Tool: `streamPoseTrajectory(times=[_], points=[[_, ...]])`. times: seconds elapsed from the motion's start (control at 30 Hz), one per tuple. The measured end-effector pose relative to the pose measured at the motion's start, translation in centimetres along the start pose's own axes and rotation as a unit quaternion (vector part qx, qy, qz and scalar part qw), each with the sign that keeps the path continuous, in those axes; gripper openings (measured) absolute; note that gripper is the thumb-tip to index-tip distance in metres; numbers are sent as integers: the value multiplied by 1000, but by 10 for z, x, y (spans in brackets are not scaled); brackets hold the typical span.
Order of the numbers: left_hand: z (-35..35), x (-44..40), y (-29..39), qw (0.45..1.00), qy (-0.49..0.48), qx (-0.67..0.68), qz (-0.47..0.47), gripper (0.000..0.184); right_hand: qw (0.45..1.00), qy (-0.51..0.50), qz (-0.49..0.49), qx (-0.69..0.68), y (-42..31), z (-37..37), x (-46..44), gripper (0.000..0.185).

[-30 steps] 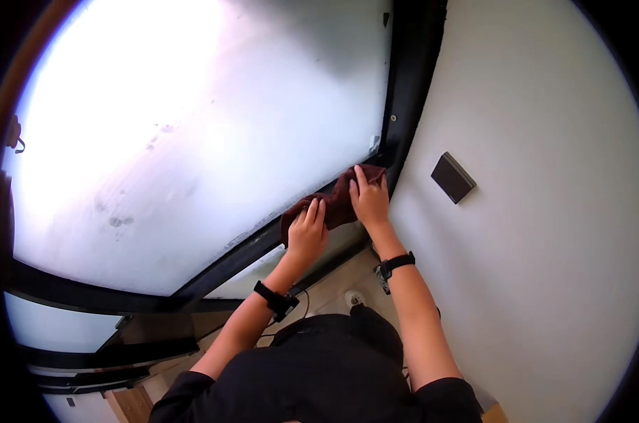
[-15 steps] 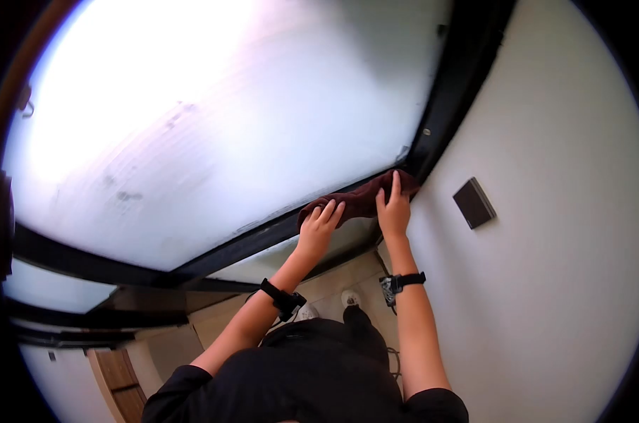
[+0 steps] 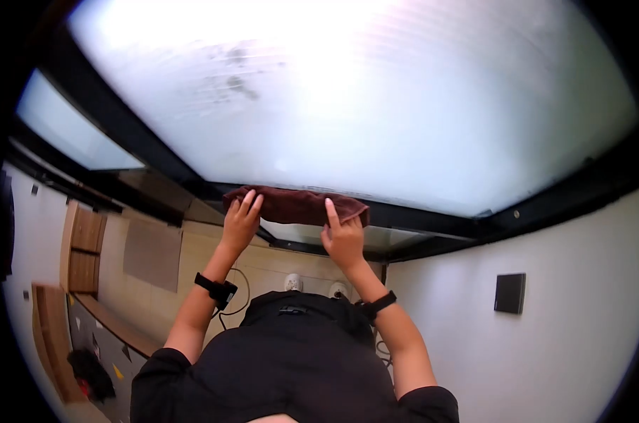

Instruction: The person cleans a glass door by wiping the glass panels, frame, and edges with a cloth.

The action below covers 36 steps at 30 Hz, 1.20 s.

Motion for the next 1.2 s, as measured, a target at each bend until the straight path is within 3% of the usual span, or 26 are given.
streamPoseTrajectory(times=[0.17, 0.33, 0.5, 0.73, 0.83, 1.07, 1.2], points=[[8, 9, -6, 991, 28, 20, 133, 45, 997, -30, 66, -26, -14, -35, 2, 63], [3, 5, 0, 977, 63, 10, 201, 48, 996, -3, 90, 20, -8, -43, 9, 61], [1, 1, 0, 983, 39, -28, 176, 37, 994, 15, 107, 25, -10, -44, 11, 61], [-12, -19, 37, 978, 5, -20, 205, 22, 993, -60, 97, -22, -2, -37, 23, 58], [-10, -28, 58, 982, 25, 6, 190, 28, 996, -65, 56, -20, -1, -40, 23, 57], [-3, -11, 52, 984, 51, 51, 164, 28, 994, -8, 106, -2, -13, -43, 7, 49], [-5, -2, 43, 972, 137, 105, 161, 30, 996, -11, 86, 6, -17, -43, 2, 45]])
Point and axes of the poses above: each hand's wrist, its own x-axis away from the middle knuckle, its own z-axis out of the back of the hand, y = z × x, the point moved 3 cm from there along -x, towards the middle knuckle, and after that the axes turned 14 degrees about -z, right-handed, at the moved point
